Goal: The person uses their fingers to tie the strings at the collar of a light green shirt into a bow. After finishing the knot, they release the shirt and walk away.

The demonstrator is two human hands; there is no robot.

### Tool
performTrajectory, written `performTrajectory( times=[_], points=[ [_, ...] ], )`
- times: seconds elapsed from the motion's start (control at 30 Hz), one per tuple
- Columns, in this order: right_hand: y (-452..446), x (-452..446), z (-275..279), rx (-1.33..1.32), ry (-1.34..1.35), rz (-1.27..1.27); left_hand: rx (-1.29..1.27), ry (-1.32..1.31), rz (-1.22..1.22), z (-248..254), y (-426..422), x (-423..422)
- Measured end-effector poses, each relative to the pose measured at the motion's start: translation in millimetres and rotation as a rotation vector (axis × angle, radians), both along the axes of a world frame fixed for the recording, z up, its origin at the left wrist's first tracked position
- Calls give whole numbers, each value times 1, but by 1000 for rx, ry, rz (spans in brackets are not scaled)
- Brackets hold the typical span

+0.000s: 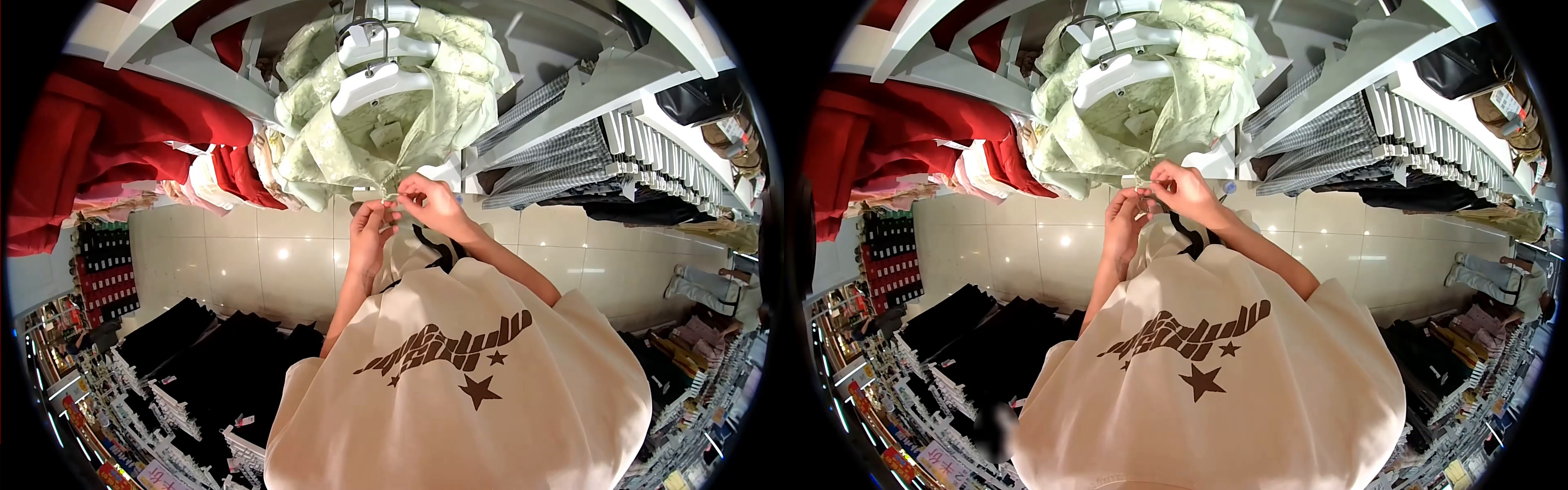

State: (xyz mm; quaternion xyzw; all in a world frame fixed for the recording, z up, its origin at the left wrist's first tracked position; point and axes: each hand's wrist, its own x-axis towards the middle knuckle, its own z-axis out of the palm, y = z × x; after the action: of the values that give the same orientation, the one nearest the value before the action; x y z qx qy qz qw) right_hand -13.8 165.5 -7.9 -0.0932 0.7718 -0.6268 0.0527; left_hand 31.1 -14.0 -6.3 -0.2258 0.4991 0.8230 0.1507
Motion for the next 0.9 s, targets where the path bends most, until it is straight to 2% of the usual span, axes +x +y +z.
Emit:
performTrajectory(
  times=[0.07, 0.23, 0.33, 0.43, 0.5, 0.57, 0.7, 0.8, 0.9],
  points=[
    [1, 3, 1, -16, -32, 100, 38, -42, 40, 1, -1, 0],
    [1, 7, -14, -92, -98, 194, 387, -45, 7, -28, -15, 1],
    [2, 8, -13, -102, -117, 261, 474, -48, -9, -28, -18, 0],
    [3, 8, 2, -66, -155, 312, 434, -104, 84, -16, -9, 2],
    [2, 11, 3, -59, -190, 336, 477, -69, 37, -27, -12, 4],
    [-3, 14, -5, -68, -2, 255, 520, -33, -11, -36, -14, 6],
    [-5, 15, -7, 16, 35, 280, 467, -37, -23, -30, -6, 6],
    [-6, 13, -8, 8, -50, 221, 396, -32, -26, -27, -6, 5],
    [-3, 10, -22, -121, -164, 222, 322, -22, 15, -27, -3, 5]
  ],
)
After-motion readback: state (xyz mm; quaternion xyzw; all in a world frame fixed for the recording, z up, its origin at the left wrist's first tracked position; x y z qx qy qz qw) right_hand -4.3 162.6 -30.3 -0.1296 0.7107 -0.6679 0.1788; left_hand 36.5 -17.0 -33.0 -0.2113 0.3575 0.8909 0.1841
